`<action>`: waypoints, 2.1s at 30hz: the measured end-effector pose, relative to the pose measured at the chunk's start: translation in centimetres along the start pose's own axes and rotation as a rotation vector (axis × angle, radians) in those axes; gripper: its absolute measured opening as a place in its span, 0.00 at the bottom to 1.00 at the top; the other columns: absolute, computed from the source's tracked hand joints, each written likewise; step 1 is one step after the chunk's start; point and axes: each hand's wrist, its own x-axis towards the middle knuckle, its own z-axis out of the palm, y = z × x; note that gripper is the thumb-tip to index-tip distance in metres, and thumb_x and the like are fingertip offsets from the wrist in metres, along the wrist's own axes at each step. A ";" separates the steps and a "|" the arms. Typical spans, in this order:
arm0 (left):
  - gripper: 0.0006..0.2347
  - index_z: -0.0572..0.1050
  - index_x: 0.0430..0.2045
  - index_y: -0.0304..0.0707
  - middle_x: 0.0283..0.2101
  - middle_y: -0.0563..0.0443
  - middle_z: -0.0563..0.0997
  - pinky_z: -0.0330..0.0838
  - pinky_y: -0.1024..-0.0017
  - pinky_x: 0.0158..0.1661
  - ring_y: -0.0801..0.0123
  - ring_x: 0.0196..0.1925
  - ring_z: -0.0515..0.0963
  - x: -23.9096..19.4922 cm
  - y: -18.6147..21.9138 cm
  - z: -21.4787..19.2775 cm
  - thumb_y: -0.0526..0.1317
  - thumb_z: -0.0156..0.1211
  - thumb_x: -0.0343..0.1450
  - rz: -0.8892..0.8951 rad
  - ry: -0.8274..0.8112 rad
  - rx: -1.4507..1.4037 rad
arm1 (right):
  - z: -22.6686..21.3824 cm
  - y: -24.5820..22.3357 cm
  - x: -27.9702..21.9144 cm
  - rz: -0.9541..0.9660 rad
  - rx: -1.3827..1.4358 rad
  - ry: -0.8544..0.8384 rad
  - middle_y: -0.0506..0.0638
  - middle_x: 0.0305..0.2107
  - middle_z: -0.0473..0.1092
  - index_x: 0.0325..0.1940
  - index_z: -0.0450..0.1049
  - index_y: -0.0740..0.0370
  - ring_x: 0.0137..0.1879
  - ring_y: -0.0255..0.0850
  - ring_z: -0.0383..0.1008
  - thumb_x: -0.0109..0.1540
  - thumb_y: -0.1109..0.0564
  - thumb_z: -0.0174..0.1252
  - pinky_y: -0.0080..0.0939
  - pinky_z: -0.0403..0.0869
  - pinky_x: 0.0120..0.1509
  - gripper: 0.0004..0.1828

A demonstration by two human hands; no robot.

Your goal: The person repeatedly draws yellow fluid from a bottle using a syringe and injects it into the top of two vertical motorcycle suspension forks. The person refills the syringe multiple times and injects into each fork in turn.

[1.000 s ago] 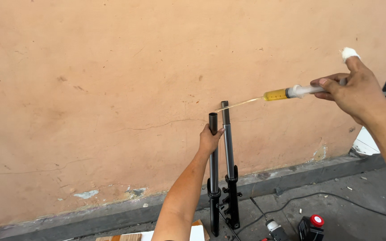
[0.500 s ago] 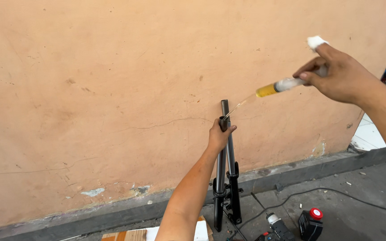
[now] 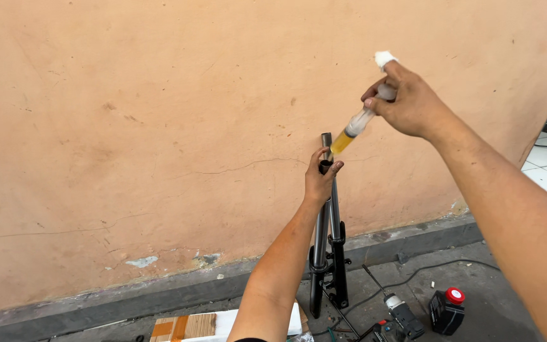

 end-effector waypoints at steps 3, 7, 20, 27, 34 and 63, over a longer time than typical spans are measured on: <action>0.21 0.69 0.60 0.59 0.30 0.54 0.78 0.77 0.71 0.43 0.73 0.34 0.79 0.0 -0.4 -0.5 0.55 0.64 0.73 0.057 -0.012 0.116 | 2.0 4.7 2.5 -0.200 0.116 0.043 0.59 0.43 0.75 0.70 0.59 0.66 0.41 0.50 0.79 0.64 0.66 0.59 0.45 0.78 0.47 0.31; 0.19 0.73 0.58 0.59 0.31 0.55 0.79 0.77 0.71 0.43 0.74 0.34 0.79 1.4 -3.3 -0.9 0.58 0.58 0.75 0.071 -0.016 0.175 | 3.4 5.8 3.5 -0.177 0.167 0.063 0.58 0.44 0.75 0.69 0.60 0.66 0.41 0.48 0.80 0.66 0.63 0.58 0.44 0.78 0.47 0.28; 0.20 0.68 0.63 0.53 0.35 0.45 0.77 0.77 0.61 0.45 0.62 0.37 0.80 1.3 -3.1 -0.8 0.53 0.55 0.77 0.120 -0.024 0.151 | 6.0 6.6 3.7 0.072 0.667 -0.028 0.60 0.52 0.69 0.77 0.50 0.59 0.56 0.51 0.72 0.66 0.33 0.54 0.48 0.71 0.57 0.45; 0.19 0.68 0.63 0.52 0.38 0.41 0.79 0.77 0.58 0.47 0.58 0.39 0.81 0.9 -0.8 -1.3 0.52 0.55 0.77 0.123 -0.033 0.169 | 4.6 1.0 -0.5 0.484 0.733 -0.286 0.72 0.74 0.48 0.84 0.36 0.46 0.71 0.78 0.59 0.49 0.12 0.41 0.72 0.64 0.64 0.68; 0.19 0.69 0.62 0.53 0.38 0.42 0.80 0.79 0.60 0.48 0.58 0.39 0.82 1.7 -4.4 0.5 0.54 0.55 0.77 0.110 -0.053 0.155 | 8.7 4.5 2.0 0.396 1.297 -0.093 0.73 0.74 0.40 0.83 0.27 0.47 0.74 0.81 0.53 0.51 0.24 0.60 0.80 0.63 0.69 0.70; 0.25 0.70 0.63 0.52 0.43 0.46 0.84 0.74 0.61 0.58 0.60 0.52 0.82 -0.8 -1.5 1.6 0.51 0.68 0.71 -0.014 -0.069 0.128 | 10.6 8.7 6.2 0.468 1.293 0.273 0.67 0.47 0.66 0.66 0.57 0.56 0.45 0.60 0.79 0.59 0.42 0.68 0.61 0.85 0.42 0.38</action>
